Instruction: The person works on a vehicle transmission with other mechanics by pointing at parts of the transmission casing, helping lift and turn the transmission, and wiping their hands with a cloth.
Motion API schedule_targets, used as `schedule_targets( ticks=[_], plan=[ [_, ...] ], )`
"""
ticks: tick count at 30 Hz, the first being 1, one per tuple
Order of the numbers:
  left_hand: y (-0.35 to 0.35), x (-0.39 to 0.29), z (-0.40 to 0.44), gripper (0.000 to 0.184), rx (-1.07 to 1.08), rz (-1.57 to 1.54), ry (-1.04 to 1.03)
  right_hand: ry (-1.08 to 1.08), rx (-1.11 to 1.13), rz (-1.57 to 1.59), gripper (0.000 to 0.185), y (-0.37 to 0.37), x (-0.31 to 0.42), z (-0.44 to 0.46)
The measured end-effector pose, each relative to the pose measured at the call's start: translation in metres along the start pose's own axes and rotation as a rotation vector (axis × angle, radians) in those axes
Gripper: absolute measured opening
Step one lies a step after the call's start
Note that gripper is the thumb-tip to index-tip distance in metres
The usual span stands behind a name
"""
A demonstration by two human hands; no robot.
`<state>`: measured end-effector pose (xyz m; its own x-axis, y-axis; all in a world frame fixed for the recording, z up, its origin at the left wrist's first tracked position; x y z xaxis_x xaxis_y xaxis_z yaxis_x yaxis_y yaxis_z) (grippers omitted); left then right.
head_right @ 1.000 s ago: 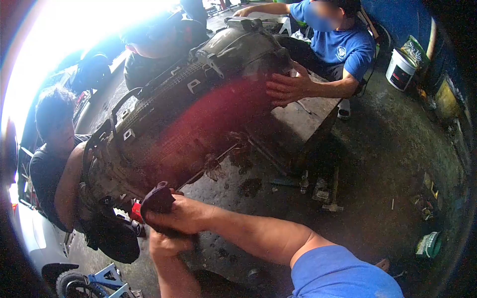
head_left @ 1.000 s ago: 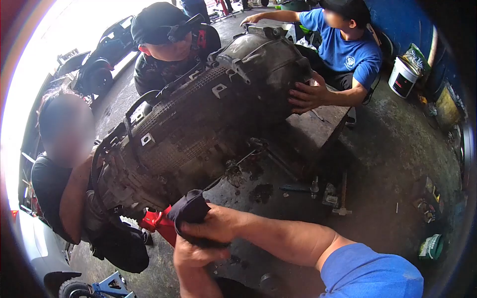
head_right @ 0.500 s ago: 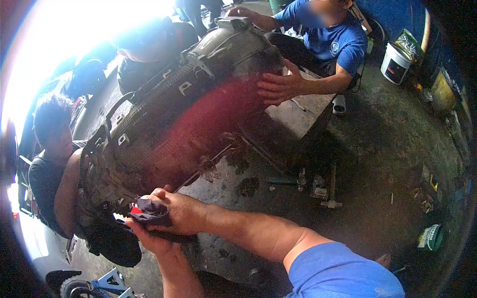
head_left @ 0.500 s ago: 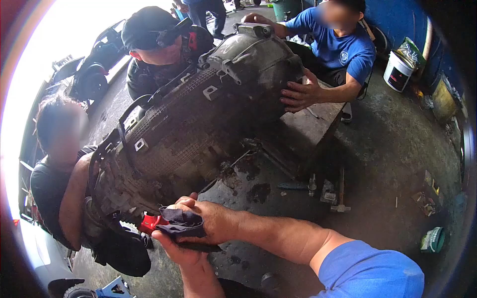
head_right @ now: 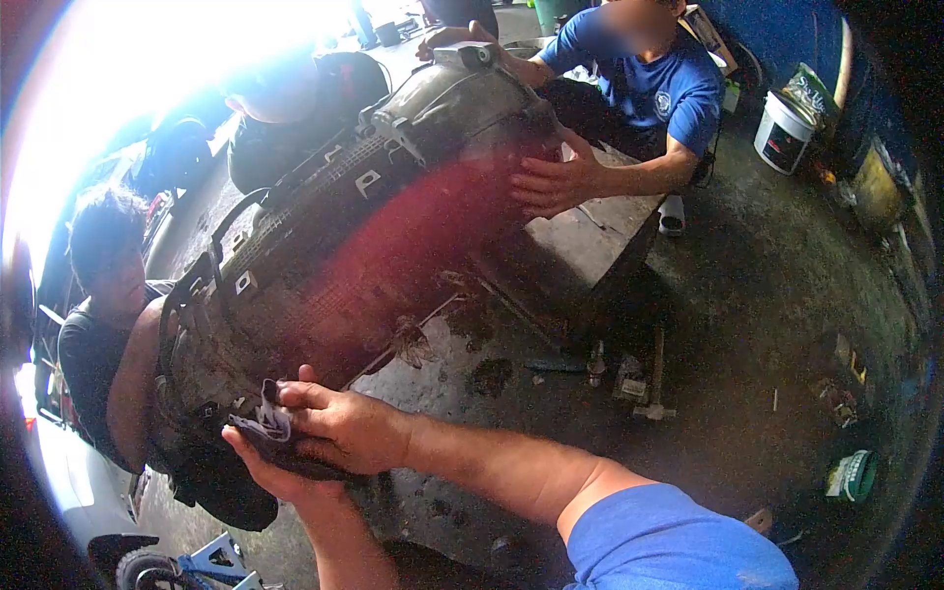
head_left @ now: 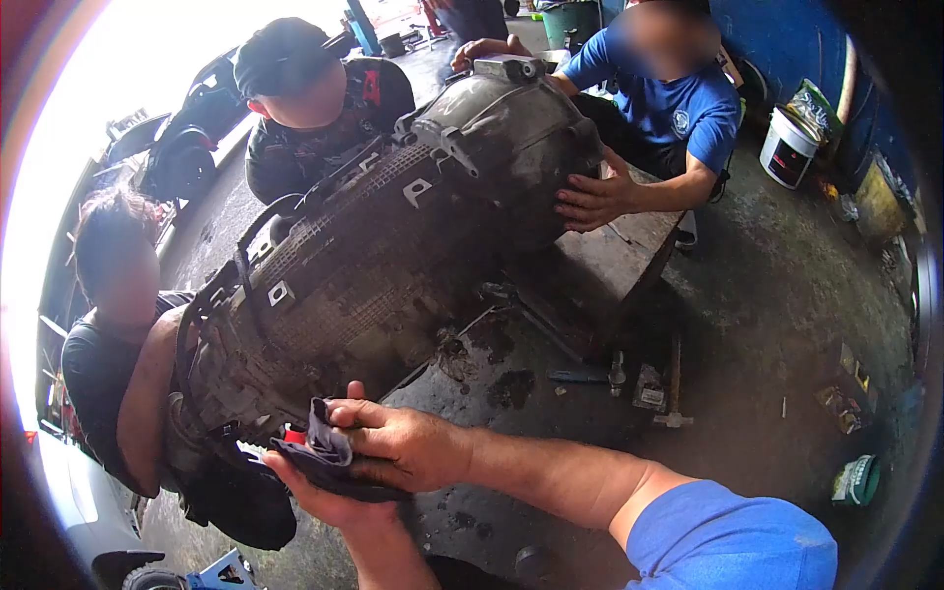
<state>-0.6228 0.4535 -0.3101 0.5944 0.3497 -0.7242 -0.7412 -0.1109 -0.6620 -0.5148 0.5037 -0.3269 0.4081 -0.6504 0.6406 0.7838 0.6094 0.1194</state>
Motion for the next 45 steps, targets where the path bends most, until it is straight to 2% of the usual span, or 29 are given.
schedule_targets(
  ticks=[4,6,7,9,10,11,13,14,16,17,18,20,21,24,26,27,28,29,30,32,33,36,38,40,44,45],
  plan=[
    [0.01,-0.007,0.002,0.079,0.077,-0.118,0.03,0.059,0.008,-0.038,0.04,-0.003,0.002,-0.002],
    [0.011,-0.01,0.002,0.076,-0.143,-0.018,0.022,0.048,0.019,-0.014,0.039,-0.003,0.006,-0.001],
    [0.015,-0.012,0.002,0.076,-0.144,-0.019,0.02,0.035,0.026,0.008,0.038,-0.003,0.009,0.0],
    [0.016,-0.018,0.003,0.077,0.112,0.019,-0.011,-0.02,0.035,0.017,0.037,0.0,0.012,0.002],
    [0.015,-0.017,0.003,0.077,0.114,0.02,-0.013,-0.074,0.04,0.025,0.035,0.001,0.012,0.002],
    [0.012,-0.017,0.004,0.075,0.112,0.057,-0.117,-0.071,0.037,0.025,0.035,0.001,0.015,0.003],
    [0.003,-0.015,0.003,0.077,0.105,0.127,-0.324,-0.521,-0.124,0.134,0.032,0.002,0.012,0.0],
    [0.004,-0.014,-0.001,0.077,0.106,0.126,-0.324,-0.52,-0.123,0.133,0.032,0.002,0.012,0.001],
    [-0.001,-0.01,-0.014,0.071,0.22,1.201,-0.416,-0.745,0.194,0.711,0.03,-0.008,0.005,-0.001],
    [-0.002,-0.003,-0.015,0.059,0.248,0.782,-0.352,-0.345,0.072,0.352,0.025,-0.015,-0.002,-0.01],
    [0.0,-0.005,-0.014,0.059,0.247,0.781,-0.354,-0.345,0.075,0.351,0.025,-0.014,-0.001,-0.009],
    [0.007,-0.006,-0.01,0.047,0.17,0.746,-0.141,-0.454,0.201,0.133,0.021,-0.012,0.001,-0.008],
    [0.0,-0.007,-0.008,0.04,0.156,0.701,-0.151,-0.456,0.198,0.131,0.021,-0.011,0.004,-0.007],
    [-0.003,-0.008,-0.005,0.039,0.108,0.667,-0.17,-0.408,0.254,-0.026,0.02,-0.007,0.014,0.0],
    [0.002,-0.011,-0.002,0.041,0.058,0.643,-0.155,-0.46,0.563,-0.221,0.029,-0.01,0.016,0.001],
    [0.005,-0.011,0.001,0.045,-0.048,0.584,-0.118,-0.459,0.564,-0.22,0.029,-0.012,0.014,-0.002],
    [0.009,-0.012,0.003,0.049,-0.151,0.525,-0.08,-0.323,0.366,-0.188,0.034,-0.013,0.013,-0.004],
    [0.023,-0.012,0.005,0.053,-0.081,0.458,-0.007,-0.188,0.168,-0.157,0.041,-0.012,0.014,-0.005],
    [0.016,-0.011,0.002,0.053,-0.082,0.457,-0.007,-0.188,0.169,-0.157,0.041,-0.011,0.018,-0.003],
    [-0.019,-0.008,-0.013,0.066,-0.052,-0.215,0.108,0.072,-0.075,-0.32,0.041,-0.005,0.035,0.005],
    [-0.035,-0.008,-0.017,0.061,-0.118,-0.09,0.093,0.073,-0.076,-0.321,0.041,-0.006,0.034,0.005],
    [-0.029,0.007,-0.016,0.056,-0.04,-0.013,0.1,0.088,-0.041,-0.441,0.051,-0.013,0.029,0.002],
    [-0.019,0.018,-0.016,0.053,0.025,0.066,0.074,0.07,-0.059,-0.275,0.056,-0.012,0.027,0.003],
    [-0.006,0.026,-0.013,0.049,0.073,0.133,0.042,0.073,-0.096,-0.261,0.052,-0.008,0.027,0.003],
    [0.019,0.041,-0.003,0.042,0.135,0.276,-0.02,0.054,-0.177,-0.018,0.055,0.0,0.028,0.003],
    [0.027,0.046,0.0,0.041,0.153,0.318,-0.033,-0.012,-0.174,0.153,0.055,0.0,0.026,0.002]
  ],
)
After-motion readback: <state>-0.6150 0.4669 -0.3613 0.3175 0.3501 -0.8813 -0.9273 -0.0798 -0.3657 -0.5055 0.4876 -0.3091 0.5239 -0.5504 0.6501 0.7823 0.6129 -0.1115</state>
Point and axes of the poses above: each hand's wrist, its own z-axis towards the middle knuckle, its own y-axis out of the back of the hand, x = y × z, the point moved 2 cm from there along z, towards the middle knuckle, and after that the axes turned 4 degrees about z, right-handed, at the moved point
